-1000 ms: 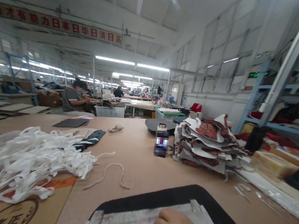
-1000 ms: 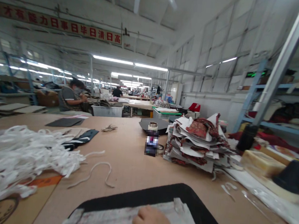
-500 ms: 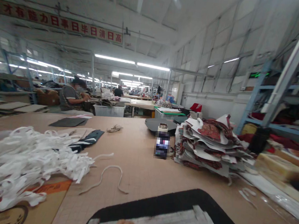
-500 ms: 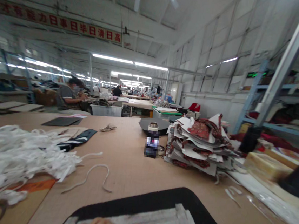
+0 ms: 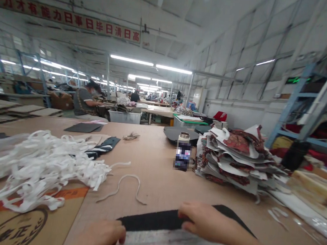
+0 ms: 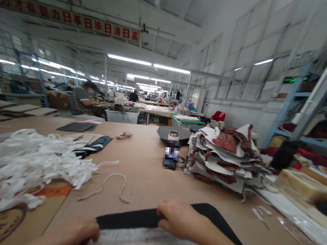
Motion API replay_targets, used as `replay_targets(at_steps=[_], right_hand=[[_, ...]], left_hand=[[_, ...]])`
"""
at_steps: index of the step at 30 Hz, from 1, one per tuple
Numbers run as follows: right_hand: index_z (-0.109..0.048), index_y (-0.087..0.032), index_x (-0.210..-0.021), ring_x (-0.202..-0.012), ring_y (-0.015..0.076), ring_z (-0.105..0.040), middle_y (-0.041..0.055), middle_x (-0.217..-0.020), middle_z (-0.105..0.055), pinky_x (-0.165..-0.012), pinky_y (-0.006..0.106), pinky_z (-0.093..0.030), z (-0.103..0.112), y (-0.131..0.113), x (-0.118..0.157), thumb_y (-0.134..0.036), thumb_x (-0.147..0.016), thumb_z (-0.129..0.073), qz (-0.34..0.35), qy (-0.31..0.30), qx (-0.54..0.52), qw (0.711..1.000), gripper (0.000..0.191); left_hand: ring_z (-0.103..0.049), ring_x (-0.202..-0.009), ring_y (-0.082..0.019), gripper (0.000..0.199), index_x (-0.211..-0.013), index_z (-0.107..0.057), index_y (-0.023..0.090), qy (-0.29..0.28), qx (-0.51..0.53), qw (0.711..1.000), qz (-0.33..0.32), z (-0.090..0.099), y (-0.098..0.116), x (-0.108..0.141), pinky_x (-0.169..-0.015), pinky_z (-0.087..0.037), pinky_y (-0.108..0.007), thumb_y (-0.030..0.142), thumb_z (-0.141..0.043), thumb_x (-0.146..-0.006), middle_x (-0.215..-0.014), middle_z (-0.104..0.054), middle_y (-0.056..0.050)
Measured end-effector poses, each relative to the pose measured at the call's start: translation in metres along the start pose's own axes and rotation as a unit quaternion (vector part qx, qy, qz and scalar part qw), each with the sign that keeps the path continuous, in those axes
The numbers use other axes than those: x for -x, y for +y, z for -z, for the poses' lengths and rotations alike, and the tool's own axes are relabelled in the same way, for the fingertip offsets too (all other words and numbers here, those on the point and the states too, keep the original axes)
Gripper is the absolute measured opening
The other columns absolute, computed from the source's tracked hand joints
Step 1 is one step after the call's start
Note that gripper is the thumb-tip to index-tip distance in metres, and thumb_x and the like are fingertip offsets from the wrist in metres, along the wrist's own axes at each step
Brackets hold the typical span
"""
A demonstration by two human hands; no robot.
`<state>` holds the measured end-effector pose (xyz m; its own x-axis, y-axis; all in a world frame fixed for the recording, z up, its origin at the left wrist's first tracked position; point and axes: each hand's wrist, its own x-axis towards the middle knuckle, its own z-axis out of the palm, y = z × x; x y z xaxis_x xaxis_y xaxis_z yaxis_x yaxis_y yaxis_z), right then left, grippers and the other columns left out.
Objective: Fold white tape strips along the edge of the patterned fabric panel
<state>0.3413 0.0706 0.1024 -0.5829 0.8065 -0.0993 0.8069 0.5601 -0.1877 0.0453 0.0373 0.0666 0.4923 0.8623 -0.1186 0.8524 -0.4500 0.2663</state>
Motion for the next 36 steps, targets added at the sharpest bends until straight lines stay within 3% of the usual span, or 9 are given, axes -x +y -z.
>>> replay_targets(at_steps=[2,6,10,13,17,22,25,30,36], right_hand=[[-0.063,-0.017,-0.095,-0.086,0.0233,-0.06,0.0096,-0.094,-0.065,-0.073,0.031,-0.045,-0.013,-0.025,-0.044,-0.034,-0.079,-0.051,-0.003,0.033,-0.013,0.999,0.026],[-0.062,-0.009,-0.098,-0.093,0.0328,-0.057,0.0192,-0.099,-0.062,-0.079,0.041,-0.045,-0.047,-0.058,-0.111,-0.049,-0.072,-0.059,-0.045,0.091,-0.012,0.995,0.047],[-0.06,-0.008,-0.094,-0.09,0.031,-0.059,0.0202,-0.096,-0.063,-0.076,0.041,-0.045,-0.06,-0.053,-0.128,-0.026,-0.078,-0.053,-0.051,0.081,-0.046,0.994,0.025],[-0.059,-0.014,-0.081,-0.081,0.0228,-0.06,0.012,-0.087,-0.064,-0.071,0.033,-0.044,-0.056,-0.033,-0.115,-0.022,-0.08,-0.047,-0.047,0.08,-0.107,0.99,0.014],[-0.049,-0.018,-0.069,-0.061,0.0133,-0.056,0.0013,-0.064,-0.058,-0.056,0.022,-0.041,-0.049,0.004,-0.082,-0.026,-0.08,-0.042,-0.076,0.095,-0.225,0.967,0.016],[-0.04,-0.019,-0.064,-0.043,0.0088,-0.042,-0.0055,-0.048,-0.042,-0.044,0.02,-0.033,-0.034,0.058,-0.034,-0.035,-0.075,-0.04,-0.135,0.141,-0.324,0.926,0.02],[-0.044,-0.019,-0.064,-0.044,0.0089,-0.039,-0.0059,-0.047,-0.04,-0.045,0.022,-0.032,-0.024,0.081,-0.008,-0.044,-0.073,-0.043,-0.163,0.193,-0.35,0.902,0.027],[-0.05,-0.018,-0.063,-0.044,0.0097,-0.039,-0.0063,-0.045,-0.04,-0.047,0.024,-0.033,-0.027,0.104,0.01,-0.049,-0.067,-0.05,-0.209,0.263,-0.387,0.859,0.031],[-0.051,-0.017,-0.064,-0.049,0.0087,-0.044,-0.0054,-0.053,-0.047,-0.048,0.022,-0.036,-0.035,0.113,0.018,-0.043,-0.067,-0.061,-0.233,0.298,-0.481,0.791,0.029]], left_hand=[[-0.057,-0.078,-0.02,0.027,-0.086,-0.063,0.022,0.019,-0.007,1.0,0.014,0.002,-0.008,-0.016,-0.07,-0.041,-0.027,0.01,-0.051,-0.066,-0.082,-0.064,-0.001],[-0.052,-0.101,-0.024,0.034,-0.108,-0.058,0.019,0.157,-0.083,0.983,0.056,-0.006,-0.048,-0.048,-0.088,-0.039,-0.035,0.014,-0.053,-0.075,-0.109,-0.059,-0.008],[-0.047,-0.109,-0.027,0.04,-0.121,-0.049,0.011,0.199,-0.157,0.959,0.124,-0.023,-0.091,-0.065,-0.092,-0.036,-0.038,0.016,-0.051,-0.081,-0.119,-0.051,-0.015],[-0.053,-0.093,-0.025,0.028,-0.106,-0.057,0.013,0.191,-0.164,0.961,0.112,-0.032,-0.106,-0.067,-0.082,-0.04,-0.037,0.012,-0.037,-0.085,-0.099,-0.058,-0.012],[-0.054,-0.081,-0.025,0.032,-0.082,-0.061,0.017,0.191,-0.131,0.969,0.084,-0.031,-0.106,-0.065,-0.074,-0.039,-0.037,0.011,-0.03,-0.084,-0.083,-0.057,-0.009],[-0.054,-0.079,-0.024,0.028,-0.079,-0.061,0.016,0.183,0.162,0.967,0.065,-0.013,-0.099,-0.071,-0.073,-0.039,-0.034,0.033,-0.038,-0.077,-0.079,-0.058,-0.007],[-0.051,-0.059,-0.019,0.041,-0.078,-0.062,0.015,0.138,0.233,0.96,0.07,-0.001,-0.094,-0.079,-0.057,-0.039,-0.029,0.048,-0.039,-0.07,-0.062,-0.052,-0.002],[-0.035,-0.043,-0.011,0.052,-0.082,-0.064,0.012,0.087,0.296,0.948,0.083,0.002,-0.08,-0.084,-0.043,-0.029,-0.023,0.056,-0.048,-0.06,-0.053,-0.045,0.003],[-0.039,-0.047,-0.011,0.039,-0.073,-0.062,0.013,0.078,0.396,0.911,0.084,-0.008,-0.075,-0.075,-0.045,-0.029,-0.02,0.049,-0.06,-0.061,-0.05,-0.047,0.004]])
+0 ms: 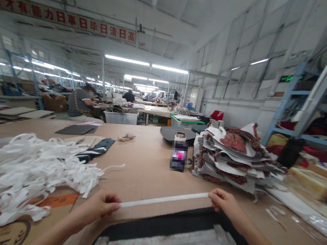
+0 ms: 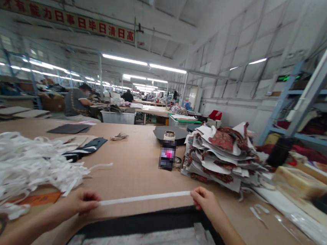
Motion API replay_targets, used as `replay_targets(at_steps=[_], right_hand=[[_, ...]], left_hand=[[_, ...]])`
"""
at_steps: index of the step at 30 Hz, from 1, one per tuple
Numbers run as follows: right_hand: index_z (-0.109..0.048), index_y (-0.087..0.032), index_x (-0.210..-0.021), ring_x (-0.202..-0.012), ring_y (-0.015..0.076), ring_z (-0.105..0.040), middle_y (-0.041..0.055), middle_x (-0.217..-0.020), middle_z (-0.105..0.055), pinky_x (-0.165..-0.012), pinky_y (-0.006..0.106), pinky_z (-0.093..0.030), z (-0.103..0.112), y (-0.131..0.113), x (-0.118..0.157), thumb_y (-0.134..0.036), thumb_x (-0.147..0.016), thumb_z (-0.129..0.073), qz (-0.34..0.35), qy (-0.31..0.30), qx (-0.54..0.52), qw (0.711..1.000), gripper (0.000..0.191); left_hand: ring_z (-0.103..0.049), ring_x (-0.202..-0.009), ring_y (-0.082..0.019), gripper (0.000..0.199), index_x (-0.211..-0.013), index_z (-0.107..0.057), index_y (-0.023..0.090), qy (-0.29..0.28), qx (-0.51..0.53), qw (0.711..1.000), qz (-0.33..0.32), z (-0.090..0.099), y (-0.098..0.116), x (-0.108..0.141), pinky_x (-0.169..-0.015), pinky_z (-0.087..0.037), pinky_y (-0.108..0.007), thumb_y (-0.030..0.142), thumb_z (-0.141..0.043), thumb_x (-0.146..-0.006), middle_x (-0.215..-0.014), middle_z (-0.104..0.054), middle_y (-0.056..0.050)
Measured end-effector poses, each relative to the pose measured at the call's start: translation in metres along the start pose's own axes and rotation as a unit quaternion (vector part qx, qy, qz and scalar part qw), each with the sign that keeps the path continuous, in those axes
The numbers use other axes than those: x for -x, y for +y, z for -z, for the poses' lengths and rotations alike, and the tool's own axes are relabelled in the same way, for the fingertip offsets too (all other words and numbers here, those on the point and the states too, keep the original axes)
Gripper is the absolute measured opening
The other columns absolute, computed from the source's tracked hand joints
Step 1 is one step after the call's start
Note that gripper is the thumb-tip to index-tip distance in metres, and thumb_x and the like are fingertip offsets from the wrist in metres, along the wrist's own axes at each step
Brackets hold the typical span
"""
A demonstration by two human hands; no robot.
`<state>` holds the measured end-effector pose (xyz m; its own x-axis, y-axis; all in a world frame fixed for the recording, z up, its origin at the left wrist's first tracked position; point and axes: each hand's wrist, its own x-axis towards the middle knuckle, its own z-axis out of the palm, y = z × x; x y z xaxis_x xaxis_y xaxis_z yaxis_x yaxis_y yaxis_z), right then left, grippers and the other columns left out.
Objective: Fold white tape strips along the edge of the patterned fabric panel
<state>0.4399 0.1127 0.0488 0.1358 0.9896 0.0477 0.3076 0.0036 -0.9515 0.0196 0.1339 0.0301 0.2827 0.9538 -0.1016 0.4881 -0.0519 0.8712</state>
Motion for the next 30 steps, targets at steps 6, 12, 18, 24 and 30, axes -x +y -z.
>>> replay_targets(at_steps=[6,12,18,24,30], right_hand=[[-0.057,-0.017,-0.066,-0.07,0.0131,-0.059,0.0007,-0.071,-0.062,-0.067,0.025,-0.049,0.001,-0.019,0.012,-0.033,-0.061,-0.073,-0.036,-0.003,-0.277,0.96,0.023],[-0.048,-0.02,-0.055,-0.072,0.014,-0.058,-0.0036,-0.061,-0.053,-0.096,0.039,-0.041,-0.002,-0.054,0.034,-0.03,-0.067,-0.066,0.104,-0.068,-0.421,0.899,0.023],[-0.056,-0.017,-0.075,-0.056,0.0095,-0.049,-0.0025,-0.064,-0.051,-0.059,0.024,-0.044,-0.042,-0.082,0.055,-0.035,-0.078,-0.059,0.144,-0.173,-0.163,0.961,0.018],[-0.06,-0.018,-0.08,-0.067,0.0097,-0.051,0.0003,-0.08,-0.056,-0.061,0.02,-0.04,-0.093,-0.092,0.07,-0.023,-0.085,-0.045,0.241,-0.27,0.072,0.929,0.016],[-0.059,-0.019,-0.083,-0.065,0.01,-0.051,-0.0029,-0.072,-0.059,-0.058,0.019,-0.038,-0.085,-0.095,0.073,-0.023,-0.08,-0.052,0.159,-0.258,0.139,0.943,0.009]], left_hand=[[-0.038,-0.04,-0.01,0.05,-0.06,-0.049,0.016,0.075,0.027,0.996,0.033,-0.005,0.002,0.0,-0.041,-0.027,-0.02,0.065,-0.06,-0.055,-0.044,-0.043,0.005],[-0.051,-0.051,-0.018,0.04,-0.061,-0.054,0.016,0.062,-0.092,0.994,-0.002,-0.021,0.009,0.001,-0.049,-0.038,-0.026,0.057,-0.054,-0.058,-0.053,-0.054,-0.001],[-0.056,-0.08,-0.021,0.034,-0.093,-0.064,0.019,0.072,-0.106,0.983,-0.13,-0.042,0.052,0.023,-0.071,-0.044,-0.03,0.043,-0.047,-0.075,-0.089,-0.064,-0.006],[-0.053,-0.064,-0.016,0.045,-0.095,-0.063,0.013,-0.029,0.11,0.983,-0.147,-0.073,0.101,0.039,-0.056,-0.043,-0.025,0.05,-0.06,-0.07,-0.077,-0.062,-0.006],[-0.047,-0.049,-0.013,0.039,-0.063,-0.059,0.015,0.024,0.105,0.989,-0.1,-0.057,0.107,0.046,-0.05,-0.039,-0.024,0.053,-0.056,-0.066,-0.051,-0.052,0.0]])
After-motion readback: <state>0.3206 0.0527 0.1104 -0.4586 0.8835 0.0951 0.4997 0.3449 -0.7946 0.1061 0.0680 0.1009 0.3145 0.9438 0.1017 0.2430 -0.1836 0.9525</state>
